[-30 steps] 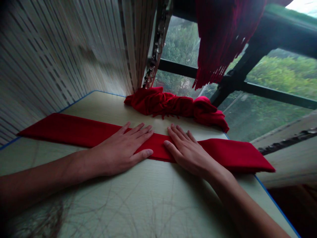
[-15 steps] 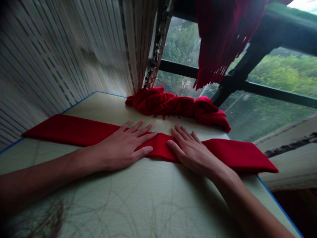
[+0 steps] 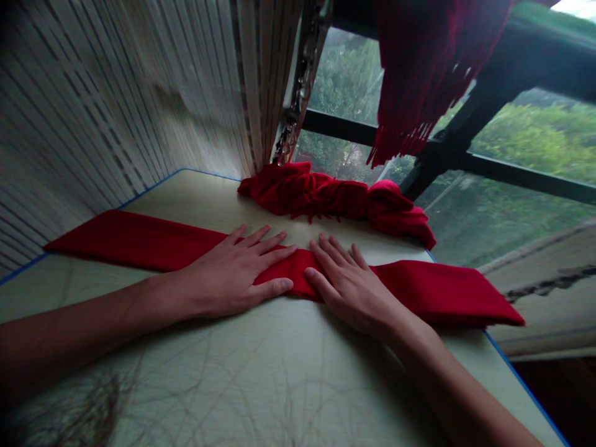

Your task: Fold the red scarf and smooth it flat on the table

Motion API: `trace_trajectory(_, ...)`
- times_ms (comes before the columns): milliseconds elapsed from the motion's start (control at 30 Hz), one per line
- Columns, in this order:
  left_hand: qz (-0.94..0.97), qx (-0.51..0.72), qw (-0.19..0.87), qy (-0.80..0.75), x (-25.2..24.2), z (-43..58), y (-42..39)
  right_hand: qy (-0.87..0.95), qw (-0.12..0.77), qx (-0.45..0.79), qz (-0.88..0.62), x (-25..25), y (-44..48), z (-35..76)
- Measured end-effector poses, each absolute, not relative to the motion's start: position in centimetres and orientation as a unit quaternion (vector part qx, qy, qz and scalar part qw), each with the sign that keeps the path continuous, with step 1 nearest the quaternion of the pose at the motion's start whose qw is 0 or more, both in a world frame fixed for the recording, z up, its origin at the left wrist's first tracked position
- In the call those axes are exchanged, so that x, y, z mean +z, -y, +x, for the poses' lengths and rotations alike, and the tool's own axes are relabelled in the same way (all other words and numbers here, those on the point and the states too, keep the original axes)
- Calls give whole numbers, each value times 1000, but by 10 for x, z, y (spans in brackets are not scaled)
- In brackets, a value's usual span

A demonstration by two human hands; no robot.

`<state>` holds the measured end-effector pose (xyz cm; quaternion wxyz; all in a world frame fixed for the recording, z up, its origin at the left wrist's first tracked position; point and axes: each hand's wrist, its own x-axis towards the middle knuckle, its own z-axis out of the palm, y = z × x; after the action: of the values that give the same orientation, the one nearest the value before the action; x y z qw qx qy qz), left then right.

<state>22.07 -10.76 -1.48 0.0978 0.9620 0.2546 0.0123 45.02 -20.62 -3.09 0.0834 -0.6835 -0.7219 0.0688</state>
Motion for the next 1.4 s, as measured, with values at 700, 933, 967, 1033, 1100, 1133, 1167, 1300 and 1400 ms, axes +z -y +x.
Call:
trace_trajectory(700,961,22,83,-264,-20,219,104,767,66,46,-637,-29,205,430)
trace_trajectory(933,958,3,70,-279,-19,219,106,771,81,33,-630,-30,204,426)
trace_trajectory(967,958,4,70,-279,-19,218,105,772,85,31,-629,-30,204,425)
trace_trajectory(1033,959,8,69,-276,-20,218,105,767,106,20,-632,-30,204,424)
trace_trajectory(1100,959,12,70,-273,-20,218,105,760,113,19,-640,-31,203,425)
trace_trajectory(1133,959,11,72,-273,-20,218,105,757,105,26,-644,-32,202,425)
trace_trajectory(1167,959,9,73,-273,-20,218,105,756,94,34,-646,-32,202,425)
trace_trajectory(1300,959,9,75,-274,-19,219,106,757,76,42,-647,-34,201,426)
trace_trajectory(1400,960,20,77,-269,-20,219,105,756,82,36,-649,-33,202,424)
